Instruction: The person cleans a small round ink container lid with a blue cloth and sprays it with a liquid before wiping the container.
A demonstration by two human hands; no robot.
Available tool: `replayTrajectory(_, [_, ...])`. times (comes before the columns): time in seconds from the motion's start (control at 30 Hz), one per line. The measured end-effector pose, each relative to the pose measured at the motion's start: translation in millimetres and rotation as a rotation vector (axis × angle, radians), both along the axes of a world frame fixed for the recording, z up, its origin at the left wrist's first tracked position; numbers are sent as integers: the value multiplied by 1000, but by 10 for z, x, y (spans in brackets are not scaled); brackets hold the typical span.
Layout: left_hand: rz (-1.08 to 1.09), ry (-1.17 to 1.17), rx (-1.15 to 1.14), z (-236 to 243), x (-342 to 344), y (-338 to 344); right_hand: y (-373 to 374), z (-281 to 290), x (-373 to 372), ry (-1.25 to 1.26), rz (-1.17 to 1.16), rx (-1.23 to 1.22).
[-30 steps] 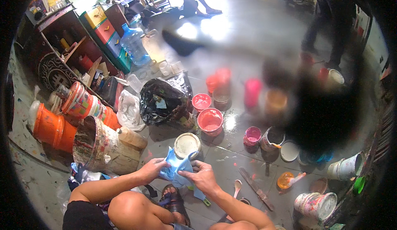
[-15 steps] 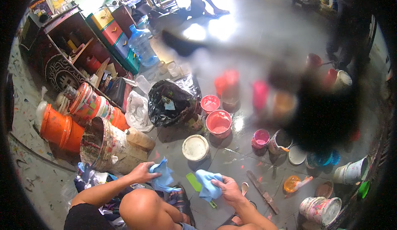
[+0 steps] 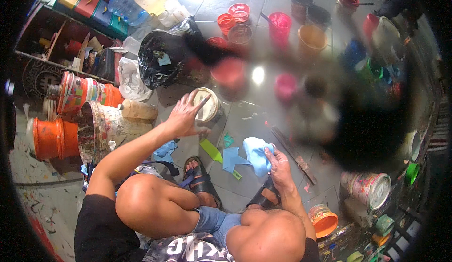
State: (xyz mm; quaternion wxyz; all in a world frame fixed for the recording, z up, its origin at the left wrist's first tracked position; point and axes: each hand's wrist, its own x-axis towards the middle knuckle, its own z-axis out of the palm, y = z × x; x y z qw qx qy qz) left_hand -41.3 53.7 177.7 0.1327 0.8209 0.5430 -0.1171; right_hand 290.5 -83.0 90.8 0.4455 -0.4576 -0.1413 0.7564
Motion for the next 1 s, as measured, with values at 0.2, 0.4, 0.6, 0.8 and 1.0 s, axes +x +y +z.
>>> replayTrajectory(0.2, [57, 20, -210, -341, -59, 505, -136, 15, 32, -245, -22, 56])
replayTrajectory(0.4, [344, -224, -148, -486, -216, 357, -201, -155, 56, -295, -110, 102])
replayTrajectory(0.6, [734, -710, -242, -767, -275, -380, 154, -151, -161, -682, -54, 361])
replayTrajectory(0.8, [609, -589, -102, -807, -96, -898, 606, -347, -650, -775, 115, 505])
replayTrajectory(1.0, [435, -556, 78, -1027, -43, -1032, 573, -192, -1394, -843, 188, 1033])
